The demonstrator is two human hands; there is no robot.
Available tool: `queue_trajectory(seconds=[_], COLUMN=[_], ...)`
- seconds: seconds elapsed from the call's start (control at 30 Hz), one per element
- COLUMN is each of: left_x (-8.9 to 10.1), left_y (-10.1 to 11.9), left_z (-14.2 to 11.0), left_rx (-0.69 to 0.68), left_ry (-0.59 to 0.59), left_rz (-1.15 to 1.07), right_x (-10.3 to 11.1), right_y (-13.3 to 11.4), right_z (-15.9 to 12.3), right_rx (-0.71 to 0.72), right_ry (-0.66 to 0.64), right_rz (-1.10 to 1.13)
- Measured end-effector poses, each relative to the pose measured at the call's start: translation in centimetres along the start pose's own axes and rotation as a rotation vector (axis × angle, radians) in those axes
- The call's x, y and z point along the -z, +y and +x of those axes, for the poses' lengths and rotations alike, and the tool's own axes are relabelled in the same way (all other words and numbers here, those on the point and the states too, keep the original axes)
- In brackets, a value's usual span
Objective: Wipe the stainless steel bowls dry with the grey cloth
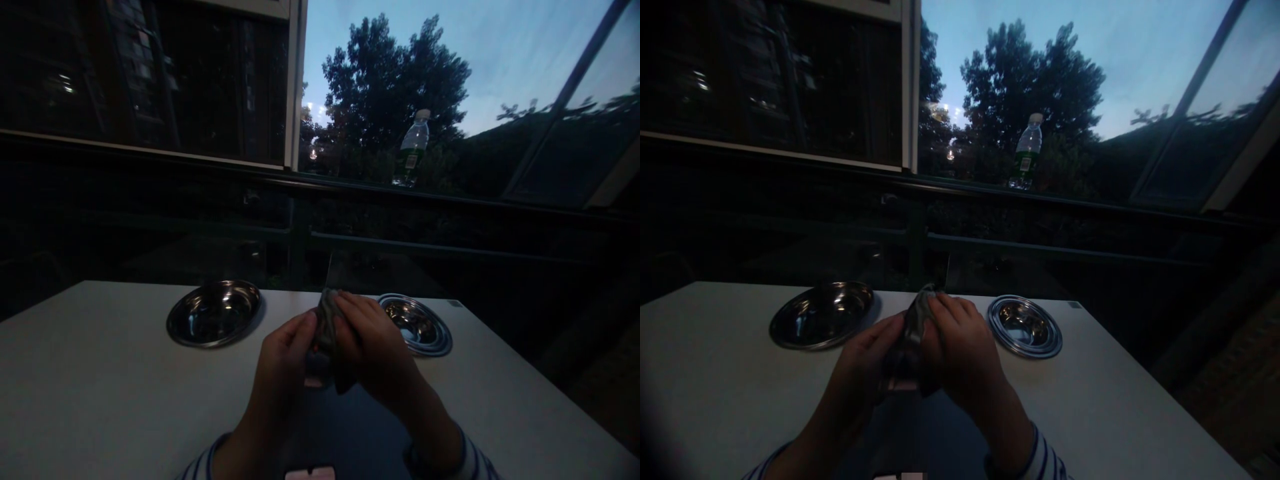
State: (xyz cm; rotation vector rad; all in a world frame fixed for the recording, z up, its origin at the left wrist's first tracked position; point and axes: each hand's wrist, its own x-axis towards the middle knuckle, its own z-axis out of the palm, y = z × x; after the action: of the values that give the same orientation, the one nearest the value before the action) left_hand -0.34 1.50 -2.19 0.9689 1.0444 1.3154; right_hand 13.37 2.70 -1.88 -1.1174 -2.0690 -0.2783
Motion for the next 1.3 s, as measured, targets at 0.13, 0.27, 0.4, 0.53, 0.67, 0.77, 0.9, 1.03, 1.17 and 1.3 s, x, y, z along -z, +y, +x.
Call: queue_trajectory(seconds=[0.13, 0.27, 0.4, 0.53, 0.67, 0.77, 0.9, 1.03, 1.17, 1.3], left_x=[0.1, 0.3, 0.1, 0.0, 0.1, 0.4, 0.8, 0.5, -0.3, -0.5], left_y=[0.5, 0.5, 0.1, 0.3, 1.0, 1.2, 1.1, 0.8, 1.1, 2.1], left_z=[0.1, 0.2, 0.0, 0.2, 0.4, 0.7, 1.4, 1.1, -0.1, -0.5], left_rx=[0.009, -0.012, -0.076, -0.026, 0.055, 0.085, 0.119, 0.125, 0.115, 0.111], left_ry=[0.087, 0.046, -0.095, -0.029, 0.067, 0.078, 0.130, 0.122, 0.113, 0.168], left_rz=[-0.086, -0.084, -0.008, -0.110, -0.229, -0.309, -0.414, -0.441, -0.305, -0.202], right_x=[0.5, 0.5, 0.5, 0.6, 0.6, 0.5, 0.0, -0.3, -0.1, -0.1], right_y=[-0.9, -1.0, 0.4, 0.0, -1.4, -1.9, -2.1, -1.8, -1.0, -1.2], right_z=[-0.3, -0.2, 0.2, 0.1, -0.3, -0.5, -0.7, -0.6, -0.4, -0.4], right_rx=[0.146, 0.116, -0.066, 0.043, 0.183, 0.261, 0.352, 0.356, 0.171, 0.140], right_ry=[-0.055, -0.042, 0.007, -0.030, -0.080, -0.118, -0.158, -0.126, -0.053, -0.025], right_rz=[-0.019, -0.016, 0.016, 0.006, 0.000, 0.021, 0.037, 0.017, -0.043, -0.043])
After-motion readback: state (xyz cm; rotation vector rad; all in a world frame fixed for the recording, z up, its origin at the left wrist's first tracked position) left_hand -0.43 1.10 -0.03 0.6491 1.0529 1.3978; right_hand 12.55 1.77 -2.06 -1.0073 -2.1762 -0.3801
